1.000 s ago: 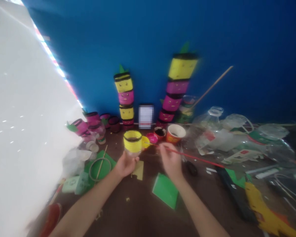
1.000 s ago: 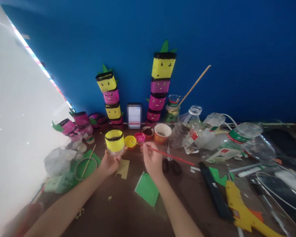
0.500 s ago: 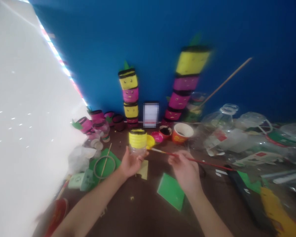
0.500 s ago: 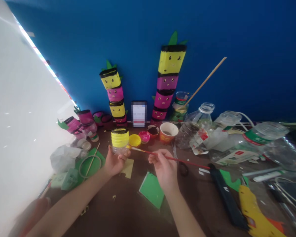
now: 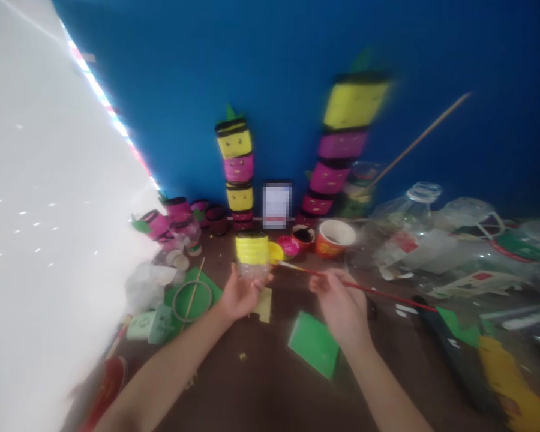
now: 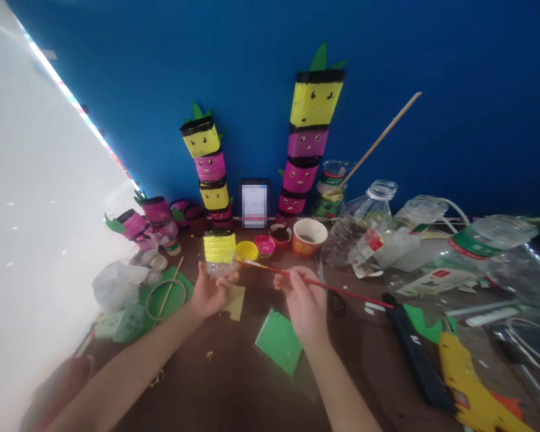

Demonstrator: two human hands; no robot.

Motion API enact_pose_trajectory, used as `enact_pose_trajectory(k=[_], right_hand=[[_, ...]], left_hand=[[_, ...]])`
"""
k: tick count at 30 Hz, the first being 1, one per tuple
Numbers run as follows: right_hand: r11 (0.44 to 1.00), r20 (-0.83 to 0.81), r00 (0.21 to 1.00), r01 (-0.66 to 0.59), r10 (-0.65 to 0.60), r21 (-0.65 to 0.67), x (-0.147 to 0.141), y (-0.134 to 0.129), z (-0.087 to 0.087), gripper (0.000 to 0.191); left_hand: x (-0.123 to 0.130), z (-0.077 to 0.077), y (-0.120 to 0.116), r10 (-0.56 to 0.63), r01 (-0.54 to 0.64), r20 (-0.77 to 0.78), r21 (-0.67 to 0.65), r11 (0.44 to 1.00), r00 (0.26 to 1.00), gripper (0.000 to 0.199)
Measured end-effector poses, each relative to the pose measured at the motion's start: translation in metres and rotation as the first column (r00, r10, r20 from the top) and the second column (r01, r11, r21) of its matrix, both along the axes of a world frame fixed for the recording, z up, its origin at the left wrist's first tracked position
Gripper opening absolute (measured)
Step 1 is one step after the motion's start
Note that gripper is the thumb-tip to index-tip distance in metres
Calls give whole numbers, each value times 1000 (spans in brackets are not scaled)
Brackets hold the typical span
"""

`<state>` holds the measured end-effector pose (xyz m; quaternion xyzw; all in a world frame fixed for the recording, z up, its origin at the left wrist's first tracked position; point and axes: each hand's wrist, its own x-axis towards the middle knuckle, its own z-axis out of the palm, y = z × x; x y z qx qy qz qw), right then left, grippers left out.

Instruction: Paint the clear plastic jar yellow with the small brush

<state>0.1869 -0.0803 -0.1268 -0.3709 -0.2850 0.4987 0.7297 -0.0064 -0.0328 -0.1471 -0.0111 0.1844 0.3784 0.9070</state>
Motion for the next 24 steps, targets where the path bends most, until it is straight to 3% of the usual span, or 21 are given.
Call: enact_pose_trajectory(k=[9,16,24], right_hand=[[997,1,998,-68,68,26,-8,-6,7,14],[999,12,1000,13,-13,32,1,-2,2,13],[997,32,998,-64,62,41,-5,-5,4,12]], left_hand=[[2,-1,0,-28,29,-52,17,999,998,69],[0,0,0,-26,26,-21,27,999,999,73],[2,-1,-1,-41,43,-76,27,999,996,68]])
